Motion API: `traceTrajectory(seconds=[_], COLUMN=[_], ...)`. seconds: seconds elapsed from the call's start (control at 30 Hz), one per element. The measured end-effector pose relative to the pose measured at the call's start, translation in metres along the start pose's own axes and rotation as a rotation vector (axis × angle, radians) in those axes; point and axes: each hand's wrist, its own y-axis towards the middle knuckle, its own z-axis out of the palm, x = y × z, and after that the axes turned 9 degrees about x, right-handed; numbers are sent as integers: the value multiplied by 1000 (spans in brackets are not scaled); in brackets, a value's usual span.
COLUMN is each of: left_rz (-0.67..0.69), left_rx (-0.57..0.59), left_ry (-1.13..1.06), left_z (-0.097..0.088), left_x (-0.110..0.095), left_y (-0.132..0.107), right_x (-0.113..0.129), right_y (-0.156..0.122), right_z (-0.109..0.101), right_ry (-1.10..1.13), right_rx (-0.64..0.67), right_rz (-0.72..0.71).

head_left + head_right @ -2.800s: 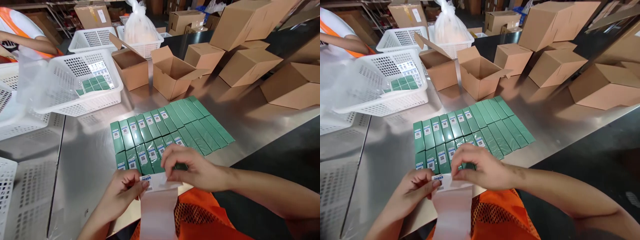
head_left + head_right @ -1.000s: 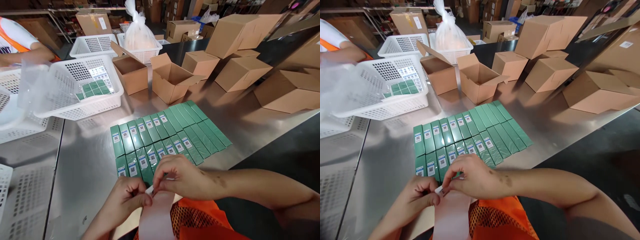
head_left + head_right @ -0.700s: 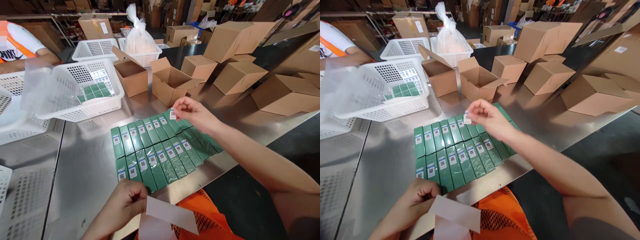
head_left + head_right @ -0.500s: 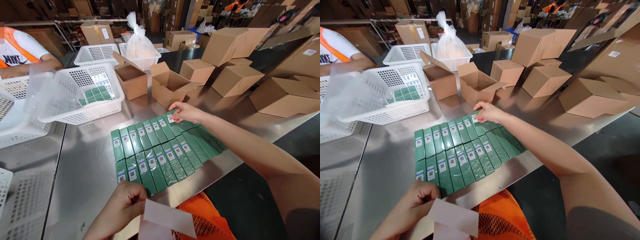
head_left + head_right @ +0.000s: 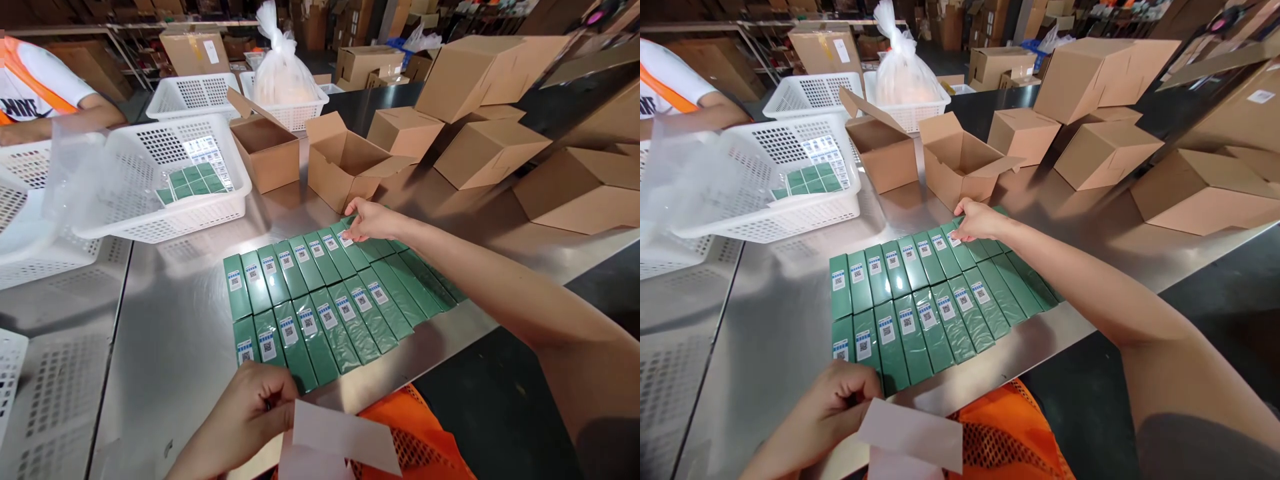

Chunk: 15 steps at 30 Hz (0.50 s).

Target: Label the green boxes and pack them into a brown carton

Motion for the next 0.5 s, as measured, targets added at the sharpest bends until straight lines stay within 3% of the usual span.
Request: traceTrajectory(seconds=[0.27,0.37,0.5], left_rz=[5,21,54], left_rx=[-12,-27,-96], left_ry=[0,-70,-383], left_z=[-2,-1,-3], left_x=[0,2,5], left_y=[-1,-1,-2], right_x=[20,12,-1], right_y=[10,8,8], right_z=[-13,-17,-13], right_ry=[-274,-255,-291], right_rx=[81,87,9], right_rz=[220,190,119])
